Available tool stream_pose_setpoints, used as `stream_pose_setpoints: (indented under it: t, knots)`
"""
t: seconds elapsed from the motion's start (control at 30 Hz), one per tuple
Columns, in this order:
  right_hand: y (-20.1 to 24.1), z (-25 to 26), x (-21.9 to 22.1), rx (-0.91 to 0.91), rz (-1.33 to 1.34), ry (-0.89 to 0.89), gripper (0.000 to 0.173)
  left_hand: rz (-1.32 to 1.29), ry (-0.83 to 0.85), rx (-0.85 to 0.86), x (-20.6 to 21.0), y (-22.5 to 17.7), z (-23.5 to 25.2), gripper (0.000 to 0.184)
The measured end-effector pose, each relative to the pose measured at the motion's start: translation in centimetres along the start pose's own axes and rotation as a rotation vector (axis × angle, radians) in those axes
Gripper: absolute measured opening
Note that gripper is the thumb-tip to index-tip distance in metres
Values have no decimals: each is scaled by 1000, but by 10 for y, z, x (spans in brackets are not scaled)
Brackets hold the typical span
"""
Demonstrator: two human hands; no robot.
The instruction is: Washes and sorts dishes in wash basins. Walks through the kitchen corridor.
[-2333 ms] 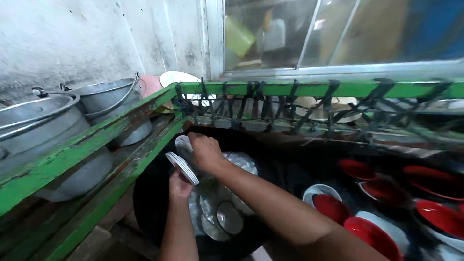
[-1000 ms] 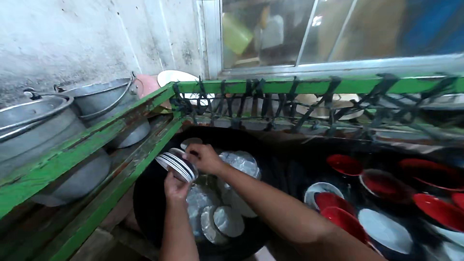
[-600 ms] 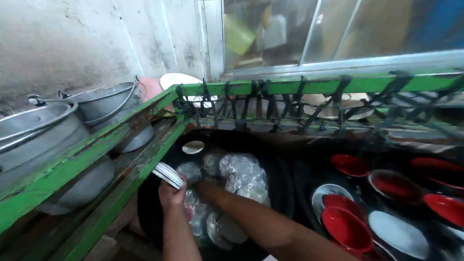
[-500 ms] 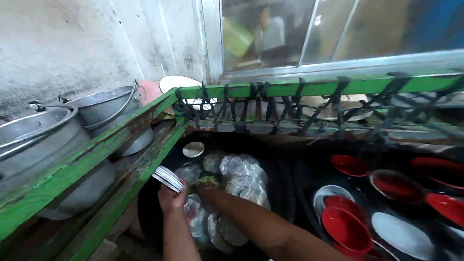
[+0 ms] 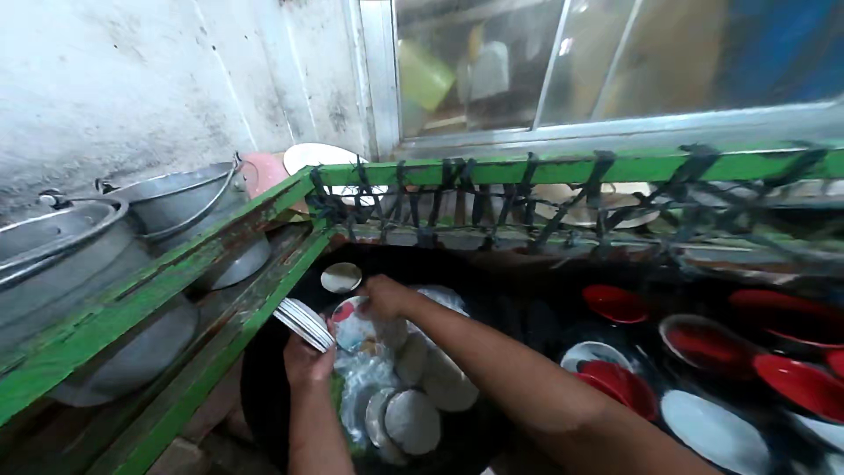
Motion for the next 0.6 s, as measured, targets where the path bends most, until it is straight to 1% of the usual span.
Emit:
stream_pose_setpoints:
  t: [0.1,0.17,0.23,0.3,0.37,0.43,0.47,0.53,0.6]
  knots:
    - [3,-4,-21,95,57,-148,28,-122,112,-36,1,-1,1,33]
    - [0,-7,-33,150,104,-262,27,-153,146,-36,0,-3,0,35]
    - [-6,-11,-44,199,175,-341,30,-91,127,6,0,-6,2,33]
    - [-12,-19,-51,284,301,-371,38,13,129,46,0,-6,2,33]
    - [-19,-22,-50,347,434,-426,38,142,106,66,3,-2,-2,35]
    - [-16,-20,-42,314,565,-493,34,231,96,54,5,2,-2,39]
    - [-7,-19,-38,250,615,-518,32,276,72,44,6,5,-1,40]
    - [18,-20,-30,102,625,-505,39,309,56,18,5,9,1,44]
    - [44,-17,-19,9,559,-455,46,310,52,20,3,11,3,45]
Point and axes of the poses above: each hand's wrist, its own z-axis towards the middle knuckle, its own x-axis out of the palm, y = z × x, the point moved 5 cm from there along z, towards the middle knuckle
